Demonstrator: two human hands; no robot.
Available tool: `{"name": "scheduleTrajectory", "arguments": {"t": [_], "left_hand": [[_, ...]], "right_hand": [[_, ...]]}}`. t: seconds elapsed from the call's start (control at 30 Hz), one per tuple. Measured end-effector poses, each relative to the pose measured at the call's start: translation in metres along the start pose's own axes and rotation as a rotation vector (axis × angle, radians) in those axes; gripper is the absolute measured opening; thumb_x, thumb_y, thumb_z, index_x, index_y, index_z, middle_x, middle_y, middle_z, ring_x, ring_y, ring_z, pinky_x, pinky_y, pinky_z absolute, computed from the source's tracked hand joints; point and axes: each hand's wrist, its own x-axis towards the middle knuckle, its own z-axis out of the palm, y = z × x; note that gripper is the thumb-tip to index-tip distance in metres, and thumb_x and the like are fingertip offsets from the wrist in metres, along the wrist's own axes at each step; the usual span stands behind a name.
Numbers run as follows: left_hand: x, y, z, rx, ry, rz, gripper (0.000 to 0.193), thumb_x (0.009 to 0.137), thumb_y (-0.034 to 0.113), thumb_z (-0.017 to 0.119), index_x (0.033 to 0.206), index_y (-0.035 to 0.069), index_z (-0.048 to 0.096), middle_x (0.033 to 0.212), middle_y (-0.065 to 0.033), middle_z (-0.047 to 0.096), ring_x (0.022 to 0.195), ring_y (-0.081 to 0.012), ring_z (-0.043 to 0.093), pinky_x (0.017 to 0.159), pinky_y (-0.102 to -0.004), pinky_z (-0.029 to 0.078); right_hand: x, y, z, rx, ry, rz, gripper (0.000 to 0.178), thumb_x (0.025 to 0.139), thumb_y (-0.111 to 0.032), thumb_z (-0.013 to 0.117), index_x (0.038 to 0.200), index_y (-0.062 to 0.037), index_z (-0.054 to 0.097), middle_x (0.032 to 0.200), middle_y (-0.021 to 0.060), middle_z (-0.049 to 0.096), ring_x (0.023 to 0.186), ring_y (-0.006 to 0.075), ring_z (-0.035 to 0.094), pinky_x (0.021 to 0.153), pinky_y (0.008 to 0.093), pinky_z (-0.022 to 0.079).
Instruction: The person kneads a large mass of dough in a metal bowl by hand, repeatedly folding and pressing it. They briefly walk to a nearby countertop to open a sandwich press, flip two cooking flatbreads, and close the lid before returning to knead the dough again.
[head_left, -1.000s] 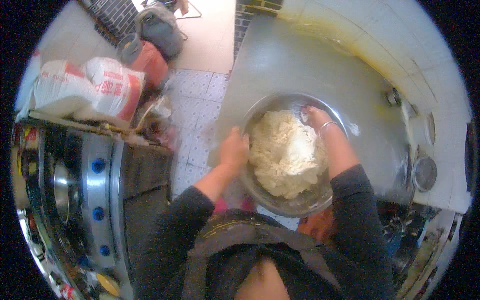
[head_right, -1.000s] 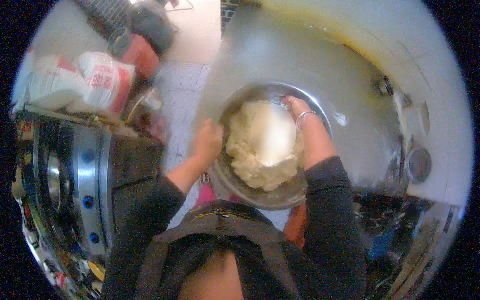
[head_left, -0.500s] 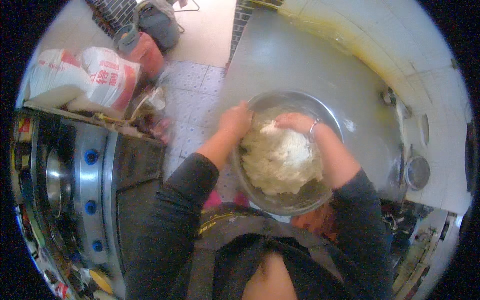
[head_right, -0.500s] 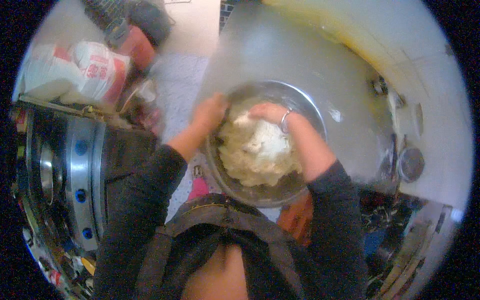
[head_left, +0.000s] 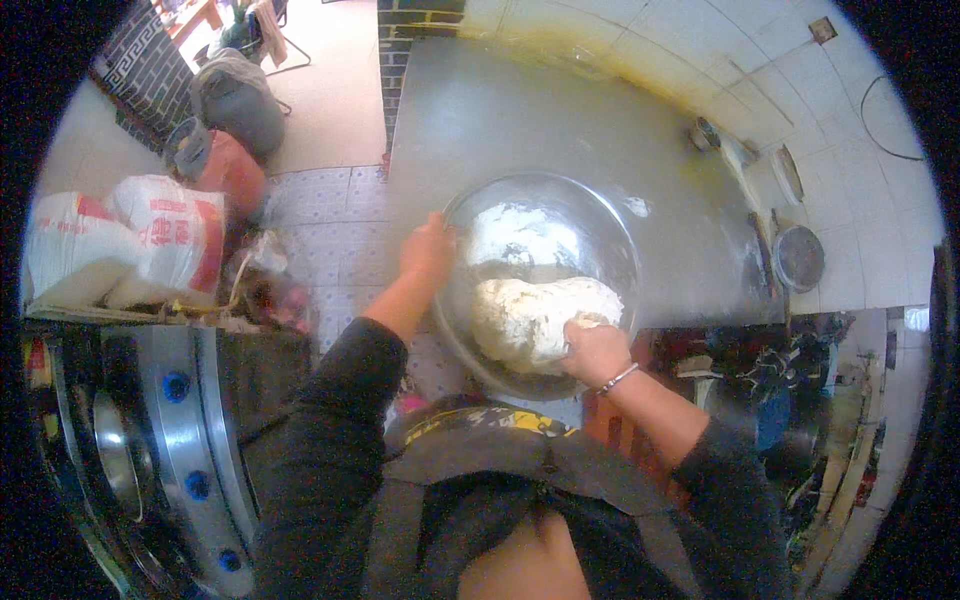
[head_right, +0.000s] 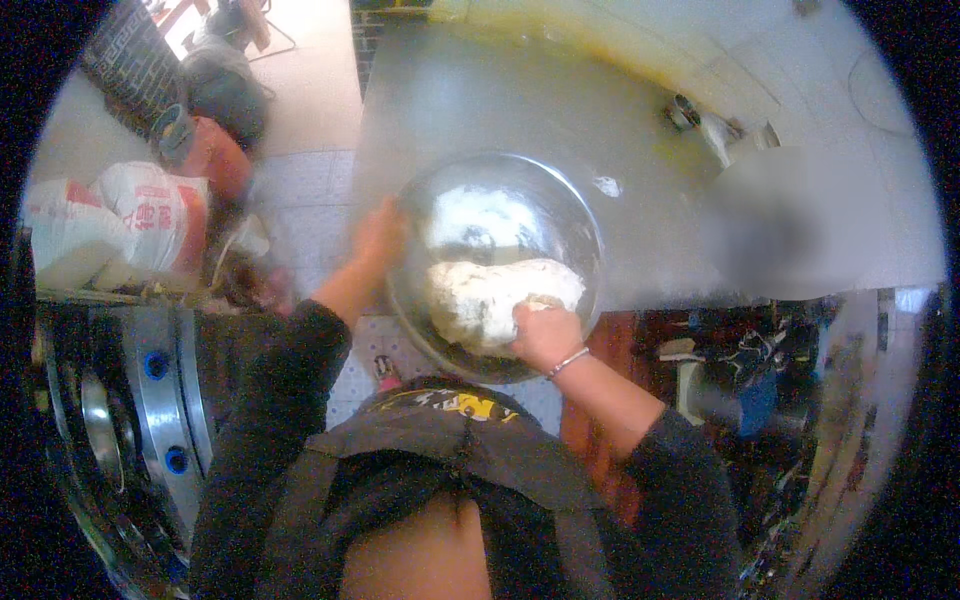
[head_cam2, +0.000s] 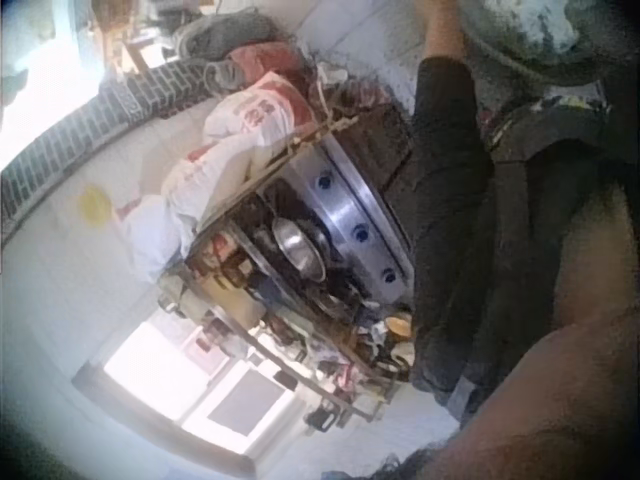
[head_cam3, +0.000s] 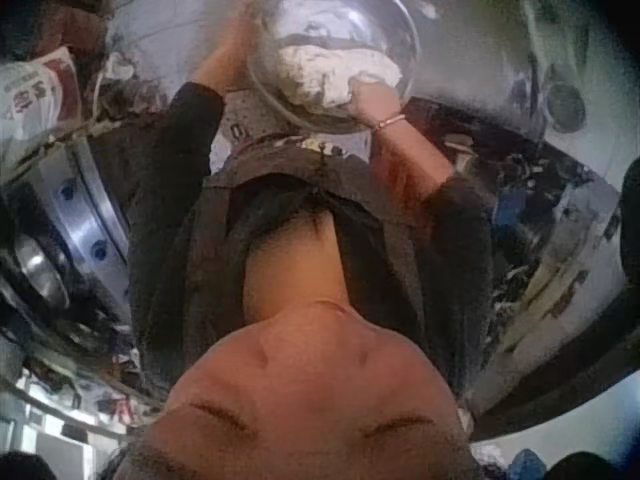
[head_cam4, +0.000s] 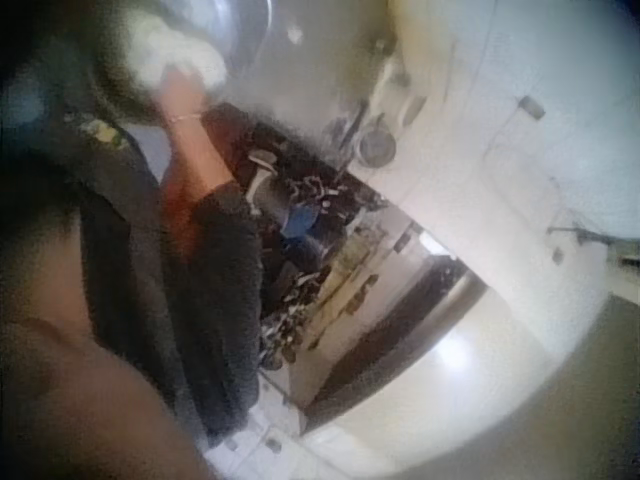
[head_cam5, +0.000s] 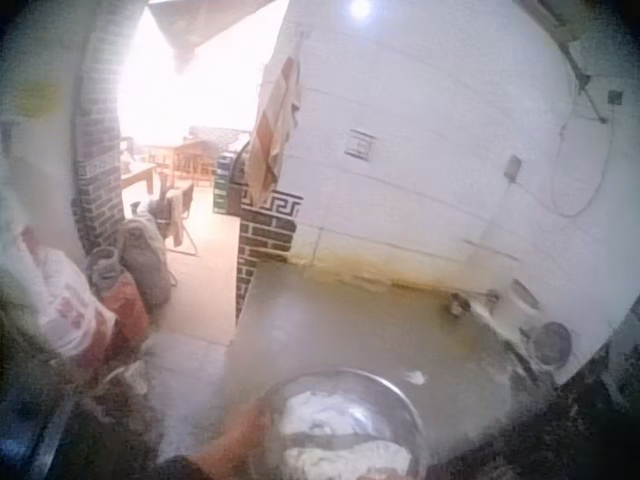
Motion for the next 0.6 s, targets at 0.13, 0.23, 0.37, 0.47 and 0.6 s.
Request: {"name": "scheduleTrajectory", "arguments": {"t": [0.13, 0.23, 0.37, 0.47, 0.6], "left_hand": [[-0.001, -0.002, 0.002, 0.046, 0.012, 0.032, 0.030, 0.086, 0.029, 0.050, 0.102, 0.004, 0.046, 0.088, -0.0227, 0.060, 0.084, -0.0397, 0.058, 0.072, -0.0472, 0.046], [0.000, -0.003, 0.011, -0.010, 0.008, 0.019, 0.029, 0.086, 0.029, 0.050, 0.101, 0.004, 0.046, 0.086, -0.0227, 0.060, 0.082, -0.0400, 0.058, 0.070, -0.0472, 0.046], [-0.012, 0.008, -0.008, -0.030, -0.021, 0.047, 0.029, 0.085, 0.028, 0.050, 0.101, 0.004, 0.045, 0.083, -0.0227, 0.061, 0.080, -0.0409, 0.058, 0.069, -0.0476, 0.046], [-0.017, 0.005, -0.010, -0.054, -0.005, 0.065, 0.029, 0.085, 0.027, 0.051, 0.102, 0.003, 0.045, 0.081, -0.0232, 0.060, 0.079, -0.0415, 0.058, 0.069, -0.0480, 0.045], [-0.016, 0.003, -0.004, -0.109, -0.022, 0.009, 0.031, 0.084, 0.026, 0.051, 0.104, 0.002, 0.045, 0.080, -0.0241, 0.060, 0.078, -0.0418, 0.058, 0.069, -0.0484, 0.045]], "right_hand": [[0.006, -0.007, 0.005, -0.078, -0.196, 0.051, 0.026, 0.066, -0.033, 0.064, 0.075, -0.0091, 0.066, 0.072, 0.0125, 0.064, 0.072, 0.0274, 0.063, 0.064, 0.0393, 0.050], [0.021, -0.003, 0.040, -0.170, -0.186, -0.056, 0.023, 0.071, -0.030, 0.059, 0.072, -0.0096, 0.068, 0.076, 0.0126, 0.065, 0.074, 0.0262, 0.064, 0.065, 0.0377, 0.050], [0.044, -0.013, 0.047, -0.169, -0.215, -0.115, 0.015, 0.068, -0.020, 0.056, 0.069, -0.0111, 0.068, 0.071, 0.0107, 0.065, 0.068, 0.0260, 0.064, 0.058, 0.0369, 0.050], [0.066, -0.019, 0.050, -0.162, -0.220, -0.098, 0.014, 0.068, -0.019, 0.057, 0.071, -0.0110, 0.068, 0.074, 0.0104, 0.065, 0.070, 0.0261, 0.064, 0.060, 0.0370, 0.050], [0.100, -0.020, 0.041, -0.203, -0.281, -0.122, 0.015, 0.071, -0.017, 0.056, 0.076, -0.0105, 0.069, 0.080, 0.0110, 0.066, 0.074, 0.0259, 0.065, 0.063, 0.0370, 0.050]]}}
